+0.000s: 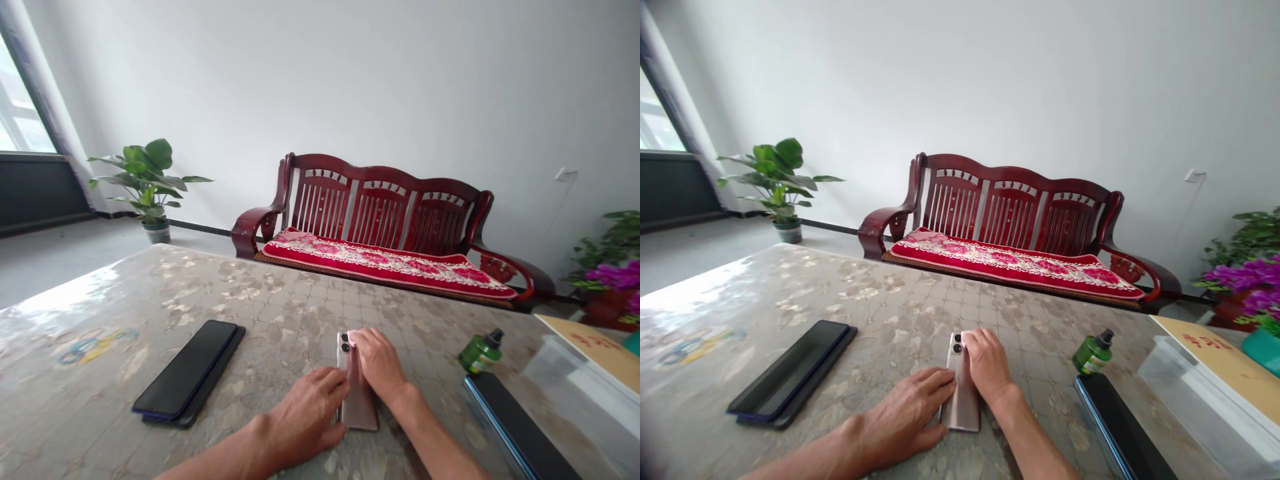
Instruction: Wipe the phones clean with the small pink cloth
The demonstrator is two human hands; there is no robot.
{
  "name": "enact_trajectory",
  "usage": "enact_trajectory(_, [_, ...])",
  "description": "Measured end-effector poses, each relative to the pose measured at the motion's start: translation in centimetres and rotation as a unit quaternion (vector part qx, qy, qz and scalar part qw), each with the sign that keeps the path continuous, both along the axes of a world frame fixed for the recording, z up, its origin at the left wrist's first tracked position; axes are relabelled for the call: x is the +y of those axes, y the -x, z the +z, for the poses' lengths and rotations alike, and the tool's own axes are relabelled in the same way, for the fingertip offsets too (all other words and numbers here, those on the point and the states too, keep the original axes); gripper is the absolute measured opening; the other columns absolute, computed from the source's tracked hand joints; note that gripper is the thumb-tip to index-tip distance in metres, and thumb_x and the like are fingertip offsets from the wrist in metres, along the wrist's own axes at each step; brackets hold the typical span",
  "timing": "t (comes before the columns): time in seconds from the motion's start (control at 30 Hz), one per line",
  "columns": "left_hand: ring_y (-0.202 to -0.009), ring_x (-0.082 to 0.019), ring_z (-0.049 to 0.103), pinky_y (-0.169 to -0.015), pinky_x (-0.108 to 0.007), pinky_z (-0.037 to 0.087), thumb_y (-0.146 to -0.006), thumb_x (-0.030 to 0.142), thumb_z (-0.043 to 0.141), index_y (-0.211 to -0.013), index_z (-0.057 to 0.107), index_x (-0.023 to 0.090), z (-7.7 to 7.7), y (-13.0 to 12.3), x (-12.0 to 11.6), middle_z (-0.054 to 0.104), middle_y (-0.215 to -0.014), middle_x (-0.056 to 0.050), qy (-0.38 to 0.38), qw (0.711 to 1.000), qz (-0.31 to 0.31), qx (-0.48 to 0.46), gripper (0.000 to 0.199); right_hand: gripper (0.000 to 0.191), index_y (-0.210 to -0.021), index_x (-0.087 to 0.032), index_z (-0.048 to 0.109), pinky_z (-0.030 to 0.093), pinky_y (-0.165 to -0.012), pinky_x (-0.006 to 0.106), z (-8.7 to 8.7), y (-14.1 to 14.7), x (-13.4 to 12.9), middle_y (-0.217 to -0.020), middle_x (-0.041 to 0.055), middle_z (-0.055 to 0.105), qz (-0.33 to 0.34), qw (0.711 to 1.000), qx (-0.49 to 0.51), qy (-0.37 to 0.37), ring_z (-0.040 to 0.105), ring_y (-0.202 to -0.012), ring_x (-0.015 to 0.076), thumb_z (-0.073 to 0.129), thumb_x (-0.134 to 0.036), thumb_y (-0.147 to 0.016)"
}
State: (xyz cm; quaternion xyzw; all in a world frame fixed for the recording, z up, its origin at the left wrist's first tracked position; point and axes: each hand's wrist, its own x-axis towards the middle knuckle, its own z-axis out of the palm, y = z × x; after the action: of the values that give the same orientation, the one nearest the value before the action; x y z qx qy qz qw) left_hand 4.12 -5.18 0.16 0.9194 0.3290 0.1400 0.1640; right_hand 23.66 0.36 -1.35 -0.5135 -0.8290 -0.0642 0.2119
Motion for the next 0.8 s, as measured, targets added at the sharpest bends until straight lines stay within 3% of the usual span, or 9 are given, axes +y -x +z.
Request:
enact_trajectory(0.23, [-0.112, -0.027, 0.058, -0.103, -0.037, 0.043, -0.082, 0.023, 0.060, -0.116, 0.058, 0.023, 0.0, 0.3, 0.4, 0.062, -0.117, -0.008, 0.000, 1.000, -0.015, -0.027, 0.034, 0.028, -0.107, -0.022, 0.063, 0.046, -0.082, 0.032, -0.4, -1.1, -3.8, -0.097, 0.0056, 0.067, 0.070, 0.997, -0.035, -0.010, 0.059, -0.089, 0.0215, 0.044, -0.007, -0.093])
enact_trajectory(0.57, [-0.116, -0.027, 0.057, -0.105, -0.035, 0.043, -0.080, 0.020, 0.060, -0.115, 0.058, 0.020, 0.1, 0.6, 0.8, 0.061, -0.122, -0.009, -0.015, 0.999, -0.037, -0.032, 0.035, 0.025, -0.100, -0.022, 0.064, 0.045, -0.084, 0.031, -0.5, -1.0, 0.4, -0.094, 0.0049, 0.066, -0.023, 1.000, 0.008, -0.008, 0.058, -0.091, 0.0210, 0.044, -0.008, -0.095])
enact_trajectory(0.8, [-0.111, -0.026, 0.058, -0.102, -0.033, 0.046, -0.080, 0.022, 0.064, -0.110, 0.059, 0.019, 0.2, 0.8, 1.2, 0.063, -0.115, -0.008, -0.020, 0.999, -0.046, -0.016, 0.030, 0.023, -0.103, -0.022, 0.063, 0.044, -0.079, 0.032, -0.6, -1.2, -2.9, -0.094, 0.0041, 0.064, 0.045, 0.999, -0.009, -0.003, 0.057, -0.088, 0.0210, 0.047, -0.008, -0.093])
